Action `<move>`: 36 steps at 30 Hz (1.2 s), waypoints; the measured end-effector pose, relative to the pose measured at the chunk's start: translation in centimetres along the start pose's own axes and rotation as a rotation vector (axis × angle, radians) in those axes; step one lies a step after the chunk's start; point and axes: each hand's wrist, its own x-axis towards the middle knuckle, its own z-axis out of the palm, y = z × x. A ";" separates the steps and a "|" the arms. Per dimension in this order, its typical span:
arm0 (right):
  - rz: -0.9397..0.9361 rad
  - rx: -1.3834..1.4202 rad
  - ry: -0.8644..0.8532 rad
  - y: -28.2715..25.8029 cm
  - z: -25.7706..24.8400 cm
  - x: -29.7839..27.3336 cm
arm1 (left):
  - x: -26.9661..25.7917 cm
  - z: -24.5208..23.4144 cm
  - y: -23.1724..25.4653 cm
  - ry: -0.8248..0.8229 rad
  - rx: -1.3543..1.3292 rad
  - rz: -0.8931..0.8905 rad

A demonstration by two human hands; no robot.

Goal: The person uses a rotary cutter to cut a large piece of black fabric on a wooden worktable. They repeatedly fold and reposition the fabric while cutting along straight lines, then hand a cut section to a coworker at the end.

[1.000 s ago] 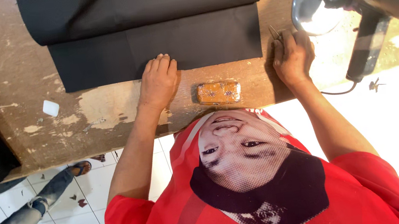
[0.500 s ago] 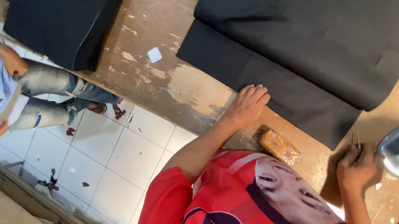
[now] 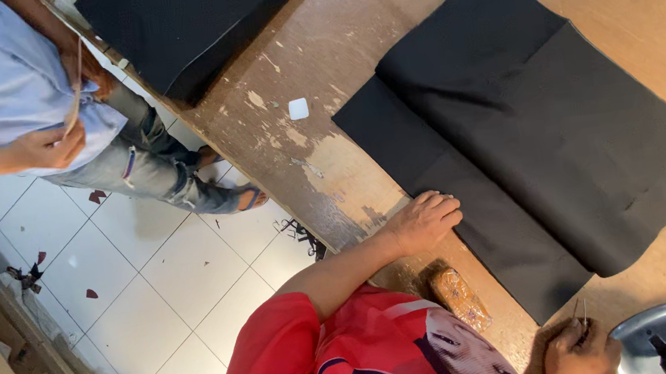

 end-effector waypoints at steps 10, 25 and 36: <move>0.005 0.108 0.035 0.2 0.7 0.5 | -0.2 -0.2 -0.3 -0.110 0.002 -0.005; -0.057 0.019 0.030 0.3 0.4 0.6 | -0.1 0.6 -0.4 -0.129 -0.002 -0.038; -0.007 0.079 0.097 0.4 1.9 0.8 | -0.2 0.4 -0.6 -0.074 0.024 0.019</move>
